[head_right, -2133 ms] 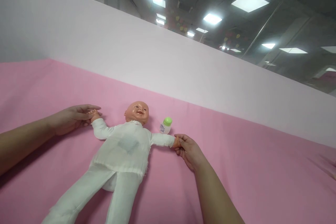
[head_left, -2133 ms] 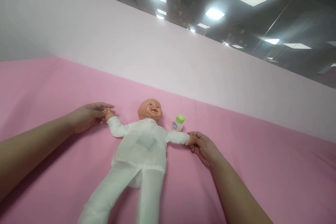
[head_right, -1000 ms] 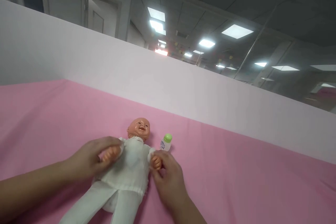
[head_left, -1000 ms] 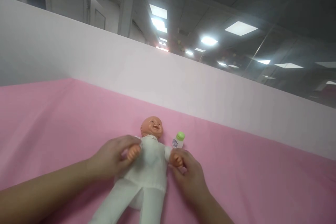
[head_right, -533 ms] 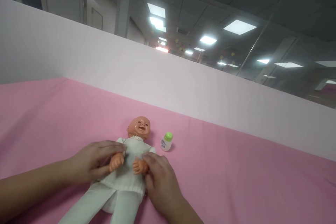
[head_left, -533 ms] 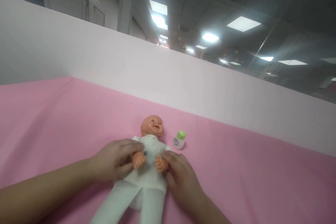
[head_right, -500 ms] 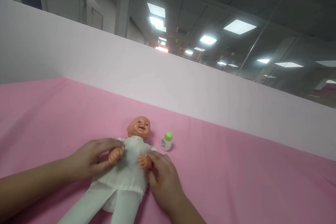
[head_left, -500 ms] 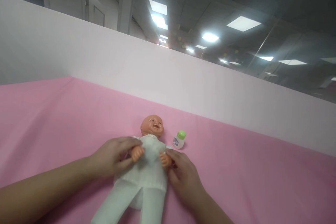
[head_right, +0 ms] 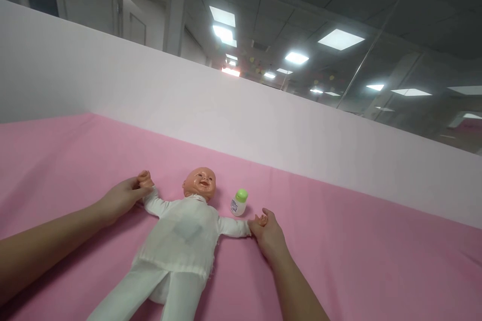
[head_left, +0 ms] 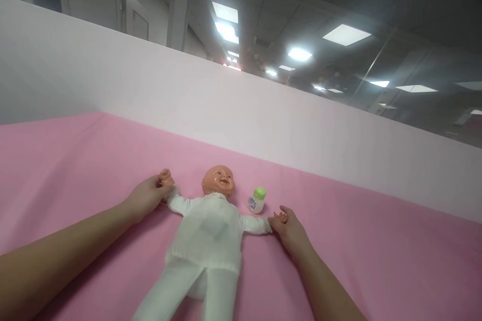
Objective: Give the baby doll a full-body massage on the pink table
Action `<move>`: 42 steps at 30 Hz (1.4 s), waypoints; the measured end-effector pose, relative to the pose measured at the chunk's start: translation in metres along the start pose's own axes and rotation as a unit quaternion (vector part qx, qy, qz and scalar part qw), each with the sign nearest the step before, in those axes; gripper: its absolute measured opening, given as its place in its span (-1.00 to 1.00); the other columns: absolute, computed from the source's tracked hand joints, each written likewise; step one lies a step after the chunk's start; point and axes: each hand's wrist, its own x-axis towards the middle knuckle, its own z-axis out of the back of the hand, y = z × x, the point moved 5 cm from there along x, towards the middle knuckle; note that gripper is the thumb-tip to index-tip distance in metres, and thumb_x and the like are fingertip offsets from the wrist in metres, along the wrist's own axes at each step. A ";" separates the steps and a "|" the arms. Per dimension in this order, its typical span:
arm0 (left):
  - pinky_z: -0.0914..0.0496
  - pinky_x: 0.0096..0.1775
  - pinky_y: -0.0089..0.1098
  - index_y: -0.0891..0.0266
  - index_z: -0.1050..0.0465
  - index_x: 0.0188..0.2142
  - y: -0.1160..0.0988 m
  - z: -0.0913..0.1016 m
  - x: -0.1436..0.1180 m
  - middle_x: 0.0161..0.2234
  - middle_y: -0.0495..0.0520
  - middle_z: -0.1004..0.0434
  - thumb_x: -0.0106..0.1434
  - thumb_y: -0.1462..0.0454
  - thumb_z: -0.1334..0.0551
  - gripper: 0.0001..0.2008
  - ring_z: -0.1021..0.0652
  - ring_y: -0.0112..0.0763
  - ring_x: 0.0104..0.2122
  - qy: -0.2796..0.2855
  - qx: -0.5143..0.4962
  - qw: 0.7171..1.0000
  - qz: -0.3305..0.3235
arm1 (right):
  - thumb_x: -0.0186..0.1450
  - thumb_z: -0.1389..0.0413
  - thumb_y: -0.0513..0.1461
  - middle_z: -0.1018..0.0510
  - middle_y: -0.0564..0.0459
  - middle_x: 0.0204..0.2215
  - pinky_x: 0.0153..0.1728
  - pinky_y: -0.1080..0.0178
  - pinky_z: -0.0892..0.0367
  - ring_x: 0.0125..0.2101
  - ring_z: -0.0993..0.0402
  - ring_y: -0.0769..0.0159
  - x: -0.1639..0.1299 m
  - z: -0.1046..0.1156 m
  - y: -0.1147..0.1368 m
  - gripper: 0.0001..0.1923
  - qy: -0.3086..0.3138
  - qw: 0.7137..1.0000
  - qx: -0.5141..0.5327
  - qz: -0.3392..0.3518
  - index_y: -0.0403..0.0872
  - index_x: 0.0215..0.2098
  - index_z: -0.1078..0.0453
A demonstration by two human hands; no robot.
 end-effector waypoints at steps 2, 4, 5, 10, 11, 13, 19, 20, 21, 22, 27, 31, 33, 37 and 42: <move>-0.42 -0.46 -0.36 0.18 -0.39 -0.31 0.001 -0.002 0.000 -0.48 -0.02 -0.49 0.12 0.08 -0.32 -0.74 -0.55 -0.24 -0.47 0.008 0.008 1.000 0.002 | 0.07 -0.30 0.00 -0.59 -0.09 -0.03 -0.09 0.11 -0.41 -0.10 -0.56 0.07 -0.002 0.002 0.004 -0.23 -0.005 0.997 -0.074 0.019 -0.04 0.21 -0.34; -0.41 -0.46 -0.36 0.18 -0.38 -0.32 0.002 -0.003 0.001 -0.48 -0.03 -0.48 0.11 0.09 -0.31 -0.75 -0.55 -0.24 -0.46 0.015 0.008 1.000 0.004 | 0.11 -0.26 0.01 -0.61 -0.10 -0.04 -0.06 0.08 -0.41 -0.12 -0.58 0.05 -0.005 0.002 0.006 -0.25 0.005 0.995 -0.097 0.028 -0.05 0.22 -0.33; -0.40 -0.46 -0.36 0.18 -0.38 -0.32 0.002 -0.003 0.001 -0.48 -0.03 -0.47 0.12 0.08 -0.31 -0.74 -0.54 -0.24 -0.46 0.018 0.005 1.000 0.004 | 0.13 -0.25 0.02 -0.63 -0.09 -0.09 -0.12 0.08 -0.44 -0.19 -0.60 0.06 -0.007 0.001 0.006 -0.24 0.014 0.995 -0.093 0.025 -0.06 0.25 -0.31; -0.44 -0.39 -0.32 0.18 -0.40 -0.26 -0.008 -0.002 -0.006 -0.43 -0.01 -0.52 0.17 0.01 -0.29 -0.68 -0.58 -0.19 -0.40 0.003 0.013 0.999 -0.039 | 0.15 -0.25 0.09 -0.63 -0.15 -0.06 -0.34 0.12 -0.52 -0.32 -0.63 0.08 -0.014 0.001 0.014 -0.11 -0.004 1.000 -0.017 0.026 -0.07 0.34 -0.17; -0.46 -0.35 -0.30 0.18 -0.40 -0.22 -0.014 -0.002 -0.012 -0.38 0.01 -0.55 0.18 0.00 -0.28 -0.67 -0.60 -0.16 -0.35 -0.015 0.031 0.998 -0.057 | 0.15 -0.27 0.08 -0.61 -0.16 0.01 -0.26 0.12 -0.53 -0.24 -0.65 0.07 -0.018 0.003 0.020 -0.10 -0.027 0.998 -0.007 0.048 -0.06 0.35 -0.17; -0.48 -0.26 -0.28 0.16 -0.41 -0.10 -0.030 -0.005 -0.029 -0.25 0.05 -0.61 0.23 0.00 -0.27 -0.64 -0.62 -0.12 -0.24 -0.048 0.080 0.990 -0.102 | 0.16 -0.29 0.06 -0.56 -0.16 0.11 -0.09 0.12 -0.52 -0.08 -0.63 0.06 -0.029 0.004 0.032 -0.12 -0.062 0.993 0.005 0.096 -0.02 0.35 -0.17; -0.49 -0.04 -0.22 0.12 -0.46 0.02 -0.068 -0.055 -0.095 -0.04 0.12 -0.59 0.35 0.23 -0.15 -0.73 -0.58 -0.16 -0.07 0.127 0.217 0.878 -0.406 | 0.27 -0.24 -0.10 -0.60 -0.10 0.07 0.01 0.08 -0.54 -0.01 -0.62 0.10 -0.086 -0.026 0.064 -0.36 -0.001 0.952 -0.045 0.302 0.02 0.29 -0.26; -0.48 0.01 -0.19 0.10 -0.46 0.07 -0.069 -0.061 -0.103 0.02 0.12 -0.57 0.32 0.29 -0.15 -0.66 -0.56 -0.14 -0.01 0.156 0.241 0.844 -0.453 | 0.29 -0.22 -0.16 -0.62 -0.07 0.05 0.04 0.07 -0.53 -0.01 -0.61 0.12 -0.096 -0.035 0.068 -0.44 0.029 0.931 -0.069 0.356 0.03 0.24 -0.31; -0.47 0.05 -0.17 0.08 -0.44 0.13 -0.068 -0.064 -0.108 0.07 0.13 -0.55 0.29 0.33 -0.15 -0.58 -0.54 -0.13 0.04 0.174 0.258 0.817 -0.486 | 0.30 -0.19 -0.23 -0.63 -0.04 0.04 0.08 0.06 -0.50 0.01 -0.60 0.13 -0.105 -0.043 0.071 -0.52 0.060 0.906 -0.091 0.410 0.05 0.19 -0.36; -0.47 0.06 -0.17 0.06 -0.42 0.17 -0.067 -0.065 -0.110 0.10 0.13 -0.53 0.26 0.36 -0.15 -0.51 -0.53 -0.12 0.06 0.182 0.267 0.799 -0.507 | 0.30 -0.15 -0.29 -0.63 -0.01 0.04 0.12 0.05 -0.48 0.04 -0.57 0.15 -0.113 -0.050 0.073 -0.57 0.088 0.879 -0.108 0.457 0.06 0.14 -0.40; -0.51 0.01 -0.22 0.06 -0.46 0.15 -0.071 -0.061 -0.109 0.08 0.14 -0.54 0.21 0.39 -0.16 -0.48 -0.57 -0.16 0.00 0.193 0.283 0.785 -0.516 | 0.30 -0.09 -0.40 -0.62 0.02 0.05 0.19 -0.01 -0.43 0.18 -0.42 0.15 -0.120 -0.062 0.076 -0.51 0.144 0.829 -0.144 0.520 0.06 0.16 -0.41; -0.53 -0.01 -0.23 0.08 -0.51 0.10 -0.074 -0.062 -0.111 0.05 0.14 -0.57 0.18 0.39 -0.18 -0.50 -0.59 -0.16 -0.03 0.187 0.289 0.784 -0.517 | 0.31 -0.09 -0.40 -0.58 0.02 0.11 0.25 -0.07 -0.36 0.21 -0.38 0.12 -0.118 -0.065 0.074 -0.52 0.151 0.825 -0.156 0.522 0.08 0.14 -0.45; -0.52 -0.01 -0.23 0.09 -0.52 0.09 -0.071 -0.063 -0.109 0.04 0.14 -0.58 0.18 0.38 -0.19 -0.52 -0.59 -0.16 -0.01 0.172 0.285 0.789 -0.516 | 0.31 -0.12 -0.36 -0.54 0.02 0.16 0.27 -0.11 -0.32 0.23 -0.36 0.08 -0.116 -0.064 0.073 -0.55 0.148 0.836 -0.151 0.506 0.11 0.12 -0.48; -0.50 0.01 -0.22 0.11 -0.52 0.05 -0.065 -0.056 -0.094 0.01 0.13 -0.61 0.28 0.28 -0.20 -0.65 -0.58 -0.13 0.00 0.135 0.262 0.831 -0.471 | 0.32 -0.19 -0.19 -0.58 -0.02 0.10 0.19 -0.12 -0.38 0.12 -0.49 0.04 -0.094 -0.055 0.065 -0.61 0.132 0.920 -0.077 0.362 0.10 0.12 -0.46; -0.52 -0.23 -0.28 0.12 -0.48 -0.08 -0.046 -0.029 -0.053 -0.20 0.04 -0.64 0.34 0.03 -0.19 -0.71 -0.63 -0.15 -0.23 0.050 0.144 0.959 -0.239 | 0.29 -0.24 0.04 -0.58 -0.07 0.11 0.06 0.02 -0.50 0.05 -0.56 0.07 -0.047 -0.026 0.041 -0.41 0.049 0.977 0.149 0.144 0.05 0.21 -0.32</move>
